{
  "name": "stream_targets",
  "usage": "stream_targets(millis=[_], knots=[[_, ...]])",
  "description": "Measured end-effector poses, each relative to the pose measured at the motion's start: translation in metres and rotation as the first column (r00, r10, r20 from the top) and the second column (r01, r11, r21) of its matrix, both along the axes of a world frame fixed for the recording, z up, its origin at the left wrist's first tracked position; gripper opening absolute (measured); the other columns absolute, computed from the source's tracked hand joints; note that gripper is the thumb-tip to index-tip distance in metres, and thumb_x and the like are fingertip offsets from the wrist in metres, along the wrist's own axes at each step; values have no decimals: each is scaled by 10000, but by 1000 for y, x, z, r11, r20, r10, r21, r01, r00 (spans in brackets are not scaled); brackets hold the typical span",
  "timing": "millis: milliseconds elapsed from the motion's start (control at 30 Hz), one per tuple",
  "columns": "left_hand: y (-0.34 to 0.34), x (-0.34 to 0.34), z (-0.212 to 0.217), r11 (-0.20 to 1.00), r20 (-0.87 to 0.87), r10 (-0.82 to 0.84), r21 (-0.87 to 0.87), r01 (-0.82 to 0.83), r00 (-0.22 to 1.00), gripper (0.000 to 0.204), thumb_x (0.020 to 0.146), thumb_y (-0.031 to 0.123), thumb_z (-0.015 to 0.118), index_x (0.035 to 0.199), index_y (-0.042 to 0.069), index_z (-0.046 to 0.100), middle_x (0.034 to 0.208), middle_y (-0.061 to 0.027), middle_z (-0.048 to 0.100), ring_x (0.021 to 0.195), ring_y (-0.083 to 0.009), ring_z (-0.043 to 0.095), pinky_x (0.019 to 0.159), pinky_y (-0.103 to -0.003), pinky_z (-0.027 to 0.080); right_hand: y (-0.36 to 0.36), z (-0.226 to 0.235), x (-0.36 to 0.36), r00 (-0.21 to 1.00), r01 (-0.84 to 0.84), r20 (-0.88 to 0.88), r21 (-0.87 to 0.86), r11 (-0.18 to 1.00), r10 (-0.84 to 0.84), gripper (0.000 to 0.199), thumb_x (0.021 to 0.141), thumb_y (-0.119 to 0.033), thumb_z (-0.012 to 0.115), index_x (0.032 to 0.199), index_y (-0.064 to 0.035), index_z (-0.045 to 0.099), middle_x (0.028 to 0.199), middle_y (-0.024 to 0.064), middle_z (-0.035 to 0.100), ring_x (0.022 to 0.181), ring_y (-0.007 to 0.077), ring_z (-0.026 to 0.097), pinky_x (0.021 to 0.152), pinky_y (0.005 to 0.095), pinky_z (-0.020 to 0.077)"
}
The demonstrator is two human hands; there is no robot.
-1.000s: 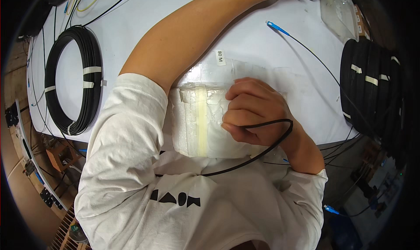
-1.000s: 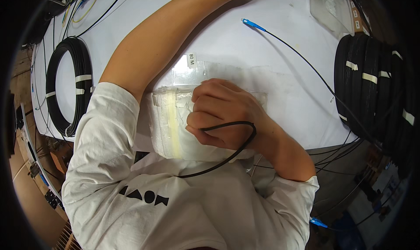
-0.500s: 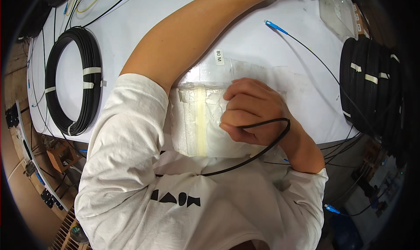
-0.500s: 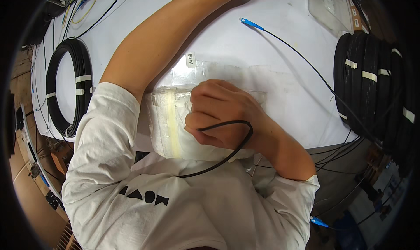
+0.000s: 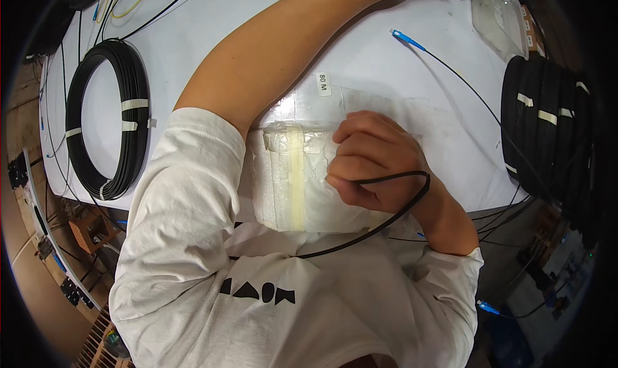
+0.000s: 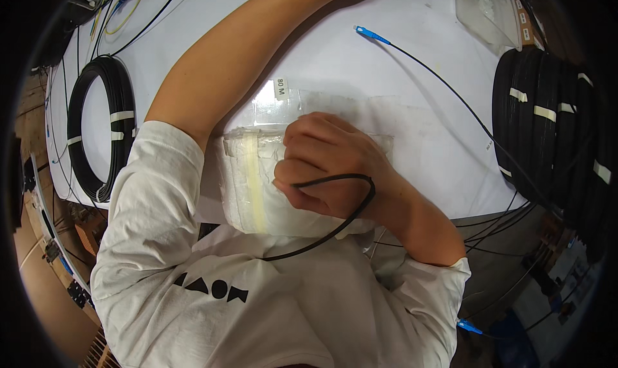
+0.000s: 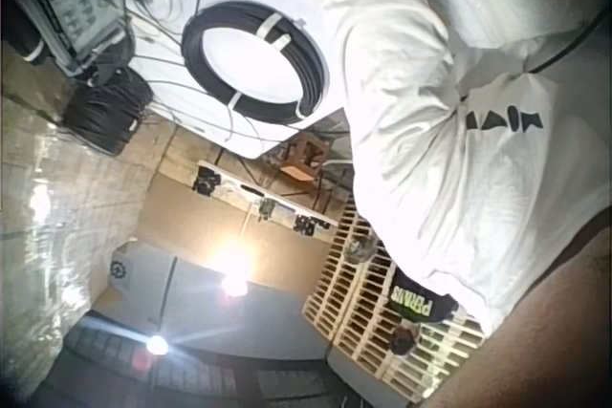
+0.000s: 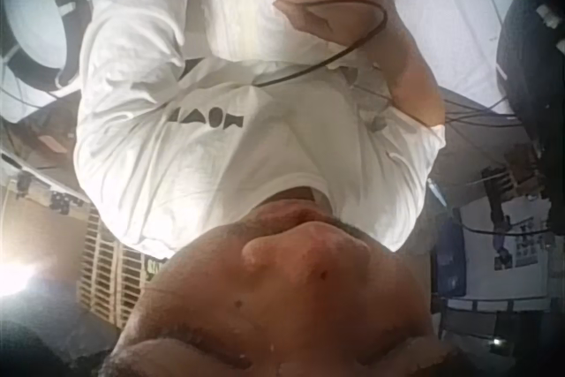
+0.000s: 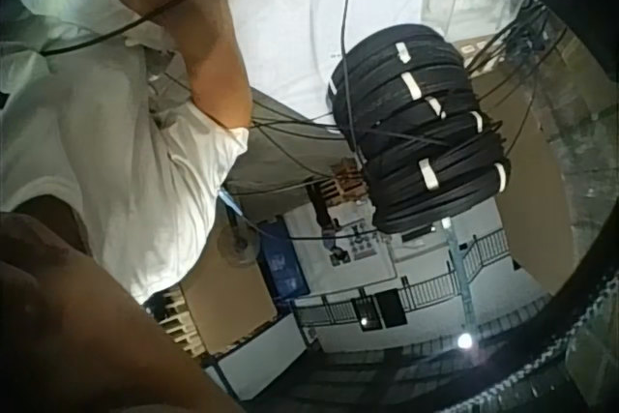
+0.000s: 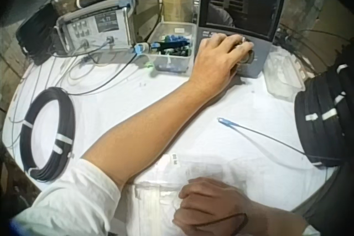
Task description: Using a digital microscope probe and monitor to inspect the end faces of optical fiber connectors for cleanliness or defects.
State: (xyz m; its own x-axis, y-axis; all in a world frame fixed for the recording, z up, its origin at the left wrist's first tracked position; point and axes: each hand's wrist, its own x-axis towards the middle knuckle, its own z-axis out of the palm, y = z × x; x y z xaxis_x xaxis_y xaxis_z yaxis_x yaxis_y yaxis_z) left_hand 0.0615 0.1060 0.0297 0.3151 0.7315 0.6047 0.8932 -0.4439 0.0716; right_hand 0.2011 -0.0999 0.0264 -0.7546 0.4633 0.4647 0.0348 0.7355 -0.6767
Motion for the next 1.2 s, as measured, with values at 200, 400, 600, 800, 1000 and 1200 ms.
stream_targets(millis=[200,400,600,800,1000,1200], knots=[[13,3,-24,885,219,-269,440,152,938,449,861,35,723,1276,202,685,1271,-76,653,1131,-298,579,967,-464,419,0,-5,4,999,-42,-19,8,999,42,180,742,-76,805,847,-124,667,806,21,619,888,264,671,856,445,603],[11,3,-22,896,235,-253,422,136,939,419,872,46,714,1256,210,689,1249,-96,656,1126,-303,583,956,-459,421,-2,-4,2,999,-49,-4,18,999,49,176,747,-73,803,833,-118,656,808,21,622,871,261,672,858,456,604],[11,4,-21,901,236,-243,414,129,941,437,852,39,736,1253,209,690,1242,-101,654,1131,-300,582,957,-456,420,0,-3,3,1000,-10,1,4,1000,10,170,746,-75,800,835,-118,661,799,27,619,868,266,671,852,456,604],[10,4,-20,908,244,-253,394,142,936,484,813,44,775,1260,204,685,1239,-95,647,1139,-300,577,955,-454,421,2,-5,3,999,-19,-38,1,1000,19,164,740,-69,798,823,-113,663,795,38,615,861,285,665,831,443,600],[5,0,-16,916,253,-280,359,178,926,526,811,32,767,1305,175,654,1288,-114,621,1224,-327,551,1007,-475,426,0,-4,1,998,-46,-35,8,999,47,170,729,-57,794,822,-109,661,786,38,606,853,282,662,810,429,593],[4,5,-3,999,63,-39,-15,40,997,560,837,14,733,1364,169,625,1368,-107,602,1268,-338,534,1044,-483,426,0,-2,0,999,-44,-32,7,999,44,168,733,-52,789,832,-111,668,775,35,602,846,279,663,781,420,583]])
